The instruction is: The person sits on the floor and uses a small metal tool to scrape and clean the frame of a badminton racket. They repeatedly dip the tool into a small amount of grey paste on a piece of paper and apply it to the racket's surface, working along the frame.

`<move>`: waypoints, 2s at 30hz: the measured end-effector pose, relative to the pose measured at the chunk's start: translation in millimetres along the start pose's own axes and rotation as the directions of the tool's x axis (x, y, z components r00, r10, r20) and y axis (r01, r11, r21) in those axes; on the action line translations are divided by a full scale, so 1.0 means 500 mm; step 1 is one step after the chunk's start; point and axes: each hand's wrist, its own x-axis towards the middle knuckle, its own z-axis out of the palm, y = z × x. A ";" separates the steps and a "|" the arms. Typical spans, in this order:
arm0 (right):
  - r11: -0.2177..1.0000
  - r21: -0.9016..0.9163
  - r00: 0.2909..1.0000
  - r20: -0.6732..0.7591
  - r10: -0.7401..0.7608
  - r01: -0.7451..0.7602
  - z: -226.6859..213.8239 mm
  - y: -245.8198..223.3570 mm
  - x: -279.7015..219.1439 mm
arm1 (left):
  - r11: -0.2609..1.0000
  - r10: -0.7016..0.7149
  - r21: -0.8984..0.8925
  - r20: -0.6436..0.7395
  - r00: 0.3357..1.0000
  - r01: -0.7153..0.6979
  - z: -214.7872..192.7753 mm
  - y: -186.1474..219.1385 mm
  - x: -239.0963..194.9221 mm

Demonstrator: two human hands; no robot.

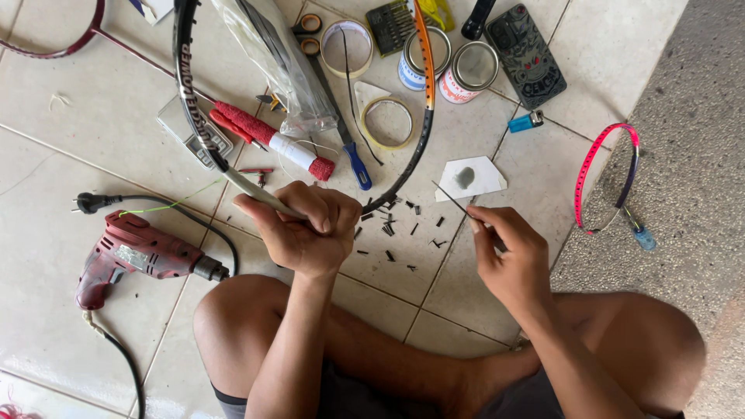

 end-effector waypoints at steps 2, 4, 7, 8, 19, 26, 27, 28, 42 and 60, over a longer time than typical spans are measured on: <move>0.998 -0.065 1.000 0.015 0.015 -0.014 0.009 0.043 -0.009 | 0.999 0.024 0.048 0.006 1.000 -0.024 -0.012 -0.005 0.000; 0.989 -0.142 0.999 0.028 0.036 -0.032 0.010 0.086 -0.032 | 0.996 0.039 0.086 0.011 0.999 -0.040 -0.015 -0.012 -0.004; 0.922 -0.338 0.978 0.017 0.207 -0.189 0.015 0.137 -0.060 | 0.985 0.080 0.147 0.093 0.992 -0.094 -0.017 -0.018 -0.005; 0.895 -0.384 0.967 0.023 0.255 -0.226 0.017 0.142 -0.065 | 0.983 0.088 0.153 0.109 0.990 -0.104 -0.020 -0.022 -0.007; 0.692 -0.599 0.828 0.083 0.554 -0.403 0.020 0.171 -0.098 | 0.978 0.091 0.170 0.160 0.983 -0.118 -0.013 -0.013 -0.001; 0.692 -0.584 0.799 0.117 0.590 -0.425 0.024 0.166 -0.096 | 0.980 0.097 0.158 0.166 0.981 -0.124 -0.006 -0.008 0.004; 0.691 -0.583 0.793 0.125 0.597 -0.428 0.024 0.166 -0.094 | 0.979 0.102 0.156 0.164 0.981 -0.128 -0.004 -0.008 0.004; 0.691 -0.582 0.792 0.125 0.597 -0.429 0.023 0.159 -0.086 | 0.979 0.101 0.157 0.165 0.981 -0.127 -0.004 -0.007 0.004; 0.715 -0.063 0.684 0.245 0.688 -0.696 -0.022 0.178 -0.055 | 0.969 0.093 0.199 0.255 0.962 -0.146 -0.013 -0.020 -0.007; 0.812 0.101 0.799 0.284 0.530 -0.575 -0.039 0.102 -0.028 | 0.953 0.057 0.261 0.341 0.938 -0.152 0.010 -0.028 -0.026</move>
